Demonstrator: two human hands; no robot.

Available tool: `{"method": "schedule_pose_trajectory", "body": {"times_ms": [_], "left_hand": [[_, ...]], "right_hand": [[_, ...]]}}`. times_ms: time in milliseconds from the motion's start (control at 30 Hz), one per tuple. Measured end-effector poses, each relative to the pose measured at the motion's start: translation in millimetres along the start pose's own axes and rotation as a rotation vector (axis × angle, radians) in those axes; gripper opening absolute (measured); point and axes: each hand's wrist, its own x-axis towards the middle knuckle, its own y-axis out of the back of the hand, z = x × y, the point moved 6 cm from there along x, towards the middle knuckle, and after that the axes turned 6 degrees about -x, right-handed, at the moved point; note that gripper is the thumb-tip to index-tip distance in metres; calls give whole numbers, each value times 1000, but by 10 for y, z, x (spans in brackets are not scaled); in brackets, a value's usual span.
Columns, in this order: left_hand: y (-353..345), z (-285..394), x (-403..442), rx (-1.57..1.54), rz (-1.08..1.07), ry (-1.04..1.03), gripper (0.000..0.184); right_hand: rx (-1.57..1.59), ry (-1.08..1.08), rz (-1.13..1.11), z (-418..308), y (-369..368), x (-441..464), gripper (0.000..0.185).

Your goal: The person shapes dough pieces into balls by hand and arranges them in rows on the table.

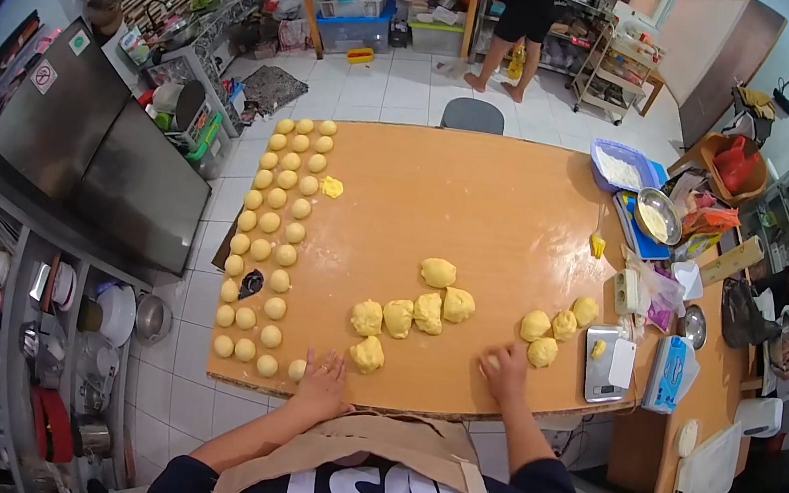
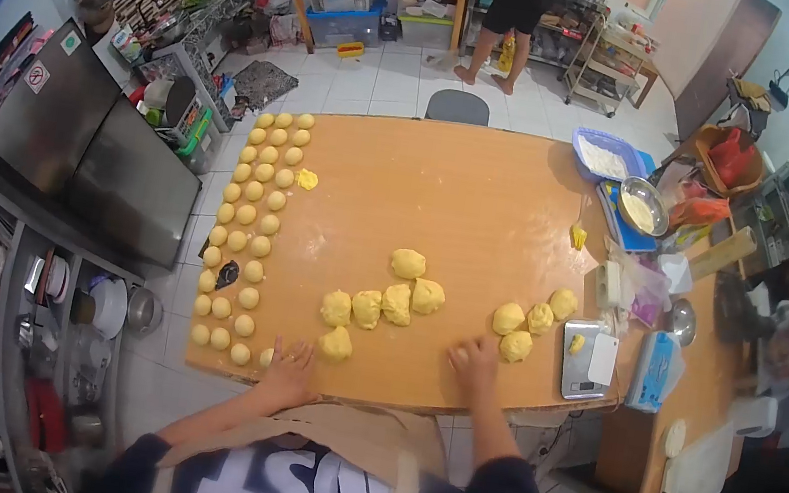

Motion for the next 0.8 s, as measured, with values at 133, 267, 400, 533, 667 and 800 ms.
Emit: {"method": "schedule_pose_trajectory", "body": {"times_ms": [133,267,400,533,667,800], "left_hand": [[44,3,-7,-21,4,3,95],[61,-49,22,-33,-12,19,95],[-8,-13,-5,-20,10,22,94],[8,-15,2,4,26,10,94],[63,-50,-5,-4,13,3,94],[-82,-30,47,-11,37,12,94]], "right_hand": [[-74,64,125,-619,-285,224,27],[198,417,-13,-555,-211,-297,26],[78,181,-37,-53,-182,-160,21],[77,55,157,-522,-210,331,18],[150,295,-65,-585,-401,-219,22],[60,235,-19,-30,-219,-188,29]]}}
